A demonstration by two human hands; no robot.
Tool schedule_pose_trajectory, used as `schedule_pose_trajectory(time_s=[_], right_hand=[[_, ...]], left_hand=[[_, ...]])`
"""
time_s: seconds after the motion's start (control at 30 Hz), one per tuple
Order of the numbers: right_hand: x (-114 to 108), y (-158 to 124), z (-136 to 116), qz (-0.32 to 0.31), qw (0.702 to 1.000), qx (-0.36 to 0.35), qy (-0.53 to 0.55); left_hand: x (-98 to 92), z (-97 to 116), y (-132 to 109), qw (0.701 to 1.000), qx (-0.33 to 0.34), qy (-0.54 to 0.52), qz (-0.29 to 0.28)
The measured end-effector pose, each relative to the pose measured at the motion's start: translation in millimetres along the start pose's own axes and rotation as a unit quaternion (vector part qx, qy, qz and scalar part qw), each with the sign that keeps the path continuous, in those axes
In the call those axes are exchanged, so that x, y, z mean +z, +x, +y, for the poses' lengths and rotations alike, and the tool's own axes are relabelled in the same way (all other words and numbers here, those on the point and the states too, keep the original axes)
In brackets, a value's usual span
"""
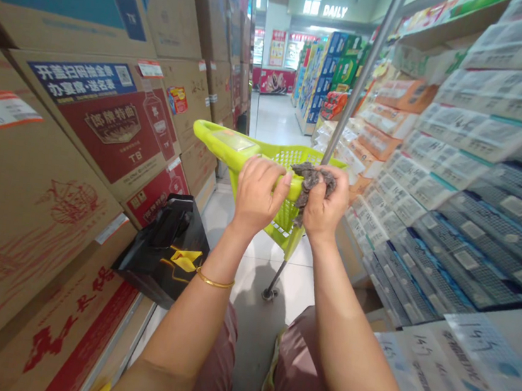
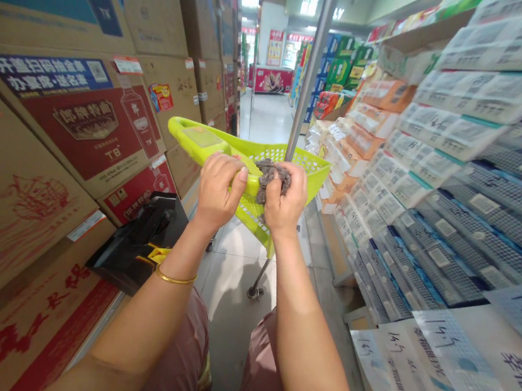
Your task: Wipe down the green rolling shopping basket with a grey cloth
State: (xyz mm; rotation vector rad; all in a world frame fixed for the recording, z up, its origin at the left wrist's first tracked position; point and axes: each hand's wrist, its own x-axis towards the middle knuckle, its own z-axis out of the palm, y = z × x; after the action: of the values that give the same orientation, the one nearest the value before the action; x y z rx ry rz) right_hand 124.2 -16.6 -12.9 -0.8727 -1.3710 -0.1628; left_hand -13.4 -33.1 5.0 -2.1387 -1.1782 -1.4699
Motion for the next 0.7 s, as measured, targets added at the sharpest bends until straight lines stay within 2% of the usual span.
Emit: schedule_pose_trajectory(time_s=[0.13,0.27,0.33,0.57,0.7], right_hand=[[3,0,-17,0.01,1.0,-0.009,0.0],[10,-3,-46,-0.022,0.999,-0.024,0.014],[14,-6,-52,-0.024,0.999,-0.026,0.022],[24,-10,-31,0.03,0.996,-0.064,0.046],[24,-11,-23,0.036,0.994,-0.092,0.054]], left_hand=[[4.2,1,-1,1.0,-0.018,0.004,0.018],[8.5,-3,-1,0.999,-0.021,-0.022,0.035],[9.2,-6,-1,0.999,-0.022,-0.03,0.037],[6.4,-10,1,0.999,-0.003,-0.026,0.03],[5.2,-11,3,0.998,0.005,-0.038,0.039]])
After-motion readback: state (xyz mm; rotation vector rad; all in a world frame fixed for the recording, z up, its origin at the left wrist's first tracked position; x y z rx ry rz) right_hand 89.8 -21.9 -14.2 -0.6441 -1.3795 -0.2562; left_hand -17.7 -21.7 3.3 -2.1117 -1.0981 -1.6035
